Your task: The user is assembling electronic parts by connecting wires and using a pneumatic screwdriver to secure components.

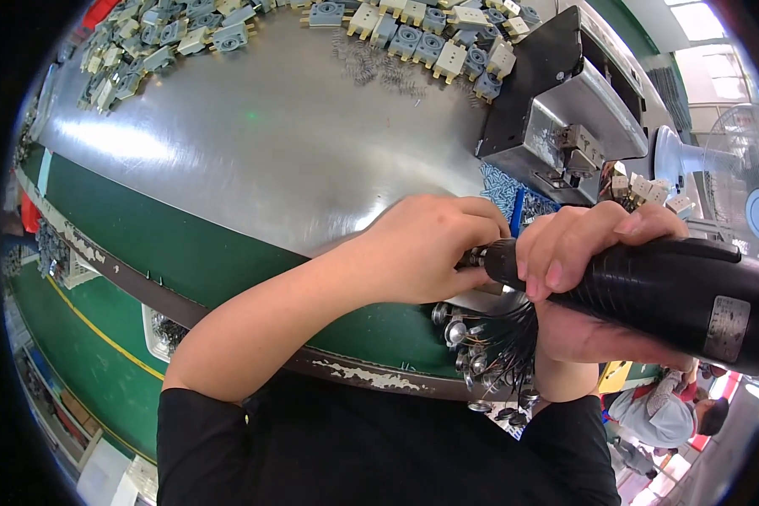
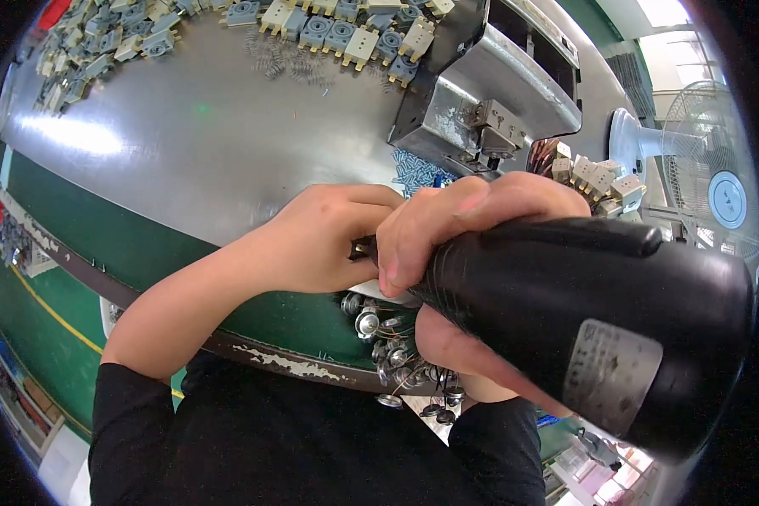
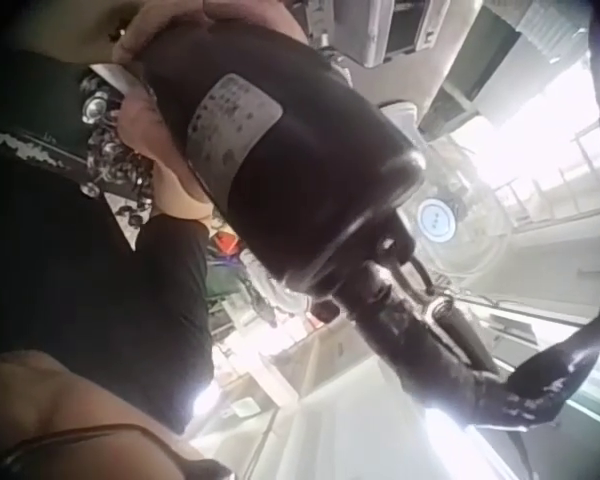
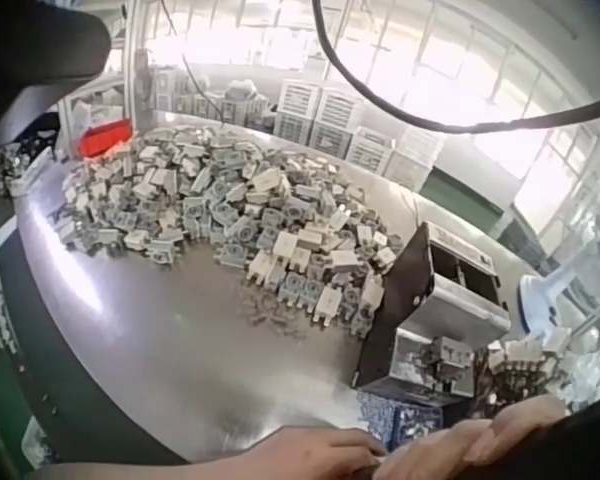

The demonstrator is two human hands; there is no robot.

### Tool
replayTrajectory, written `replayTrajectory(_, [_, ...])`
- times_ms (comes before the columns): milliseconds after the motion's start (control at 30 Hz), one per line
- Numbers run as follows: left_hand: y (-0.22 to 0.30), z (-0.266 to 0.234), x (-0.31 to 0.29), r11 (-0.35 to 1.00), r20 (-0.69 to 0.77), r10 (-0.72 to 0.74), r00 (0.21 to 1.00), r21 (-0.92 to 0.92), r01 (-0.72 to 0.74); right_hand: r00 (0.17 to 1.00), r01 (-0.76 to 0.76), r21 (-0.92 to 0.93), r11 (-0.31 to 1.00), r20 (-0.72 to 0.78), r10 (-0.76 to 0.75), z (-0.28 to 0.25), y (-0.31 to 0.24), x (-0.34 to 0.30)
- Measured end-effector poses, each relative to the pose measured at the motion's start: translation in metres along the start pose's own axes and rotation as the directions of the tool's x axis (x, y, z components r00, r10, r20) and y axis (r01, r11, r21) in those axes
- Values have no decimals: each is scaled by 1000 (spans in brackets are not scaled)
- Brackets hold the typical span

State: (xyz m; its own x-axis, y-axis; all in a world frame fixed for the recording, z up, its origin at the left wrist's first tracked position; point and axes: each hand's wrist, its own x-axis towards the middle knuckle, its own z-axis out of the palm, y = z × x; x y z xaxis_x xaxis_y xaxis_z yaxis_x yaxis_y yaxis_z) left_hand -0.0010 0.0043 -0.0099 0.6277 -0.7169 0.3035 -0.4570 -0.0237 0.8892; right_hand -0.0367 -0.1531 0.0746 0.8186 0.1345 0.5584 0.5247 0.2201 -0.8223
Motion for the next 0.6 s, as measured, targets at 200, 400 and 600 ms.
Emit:
replayTrajectory(200, [0,0,1,1000,11,4,1000,21,-4,993,-52,45,998,-103,57,1,-2,-2])
replayTrajectory(400, [1,-1,0,1000,55,-23,998,-2,23,995,-76,144,987,-53,84,1,-8,5])
replayTrajectory(600, [-1,-1,-1,1000,41,-26,999,4,26,973,-153,-13,988,-179,148,20,-17,12])
